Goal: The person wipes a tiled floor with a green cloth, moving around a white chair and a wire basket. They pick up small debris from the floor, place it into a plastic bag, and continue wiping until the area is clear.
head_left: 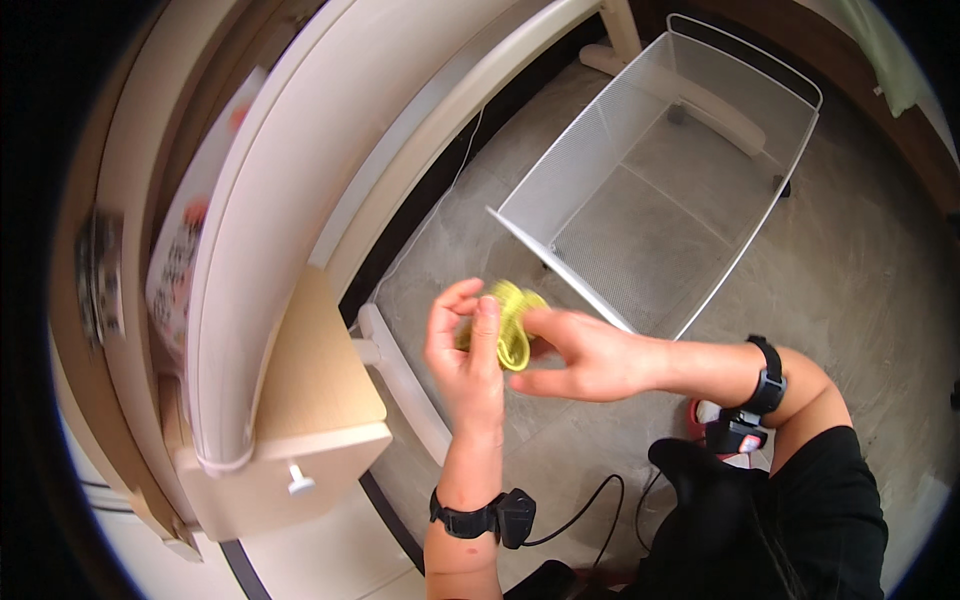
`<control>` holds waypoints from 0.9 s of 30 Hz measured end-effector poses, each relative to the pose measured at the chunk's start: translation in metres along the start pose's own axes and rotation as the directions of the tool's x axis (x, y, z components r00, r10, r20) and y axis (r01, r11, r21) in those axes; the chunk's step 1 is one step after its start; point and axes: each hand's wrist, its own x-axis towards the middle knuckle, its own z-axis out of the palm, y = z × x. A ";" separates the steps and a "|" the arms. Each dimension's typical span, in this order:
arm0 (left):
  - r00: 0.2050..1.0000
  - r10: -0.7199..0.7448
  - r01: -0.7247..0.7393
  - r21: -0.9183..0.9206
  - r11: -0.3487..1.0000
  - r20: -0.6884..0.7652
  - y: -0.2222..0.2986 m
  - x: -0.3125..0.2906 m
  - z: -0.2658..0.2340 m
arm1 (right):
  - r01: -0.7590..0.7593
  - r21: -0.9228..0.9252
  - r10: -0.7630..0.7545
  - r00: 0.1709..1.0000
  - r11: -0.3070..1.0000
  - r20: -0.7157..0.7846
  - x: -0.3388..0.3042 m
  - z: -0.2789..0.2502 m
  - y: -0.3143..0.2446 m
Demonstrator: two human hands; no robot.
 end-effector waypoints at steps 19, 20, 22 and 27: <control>0.890 0.391 -0.330 0.262 0.907 -0.234 -0.019 0.380 0.256 | -0.467 -0.774 -0.379 0.684 0.428 -0.623 -0.091 -0.258 0.071; 0.885 0.402 -0.342 0.256 0.904 -0.234 -0.023 0.398 0.278 | -0.467 -0.741 -0.359 0.667 0.482 -0.653 -0.092 -0.254 0.076; 0.887 0.408 -0.348 0.266 0.899 -0.218 -0.038 0.427 0.322 | -0.484 -0.694 -0.335 0.633 0.533 -0.698 -0.094 -0.255 0.084; 0.892 0.433 -0.447 0.414 0.793 0.132 -0.081 0.468 0.402 | -0.462 -0.673 -0.276 0.666 0.577 -0.693 -0.100 -0.261 0.082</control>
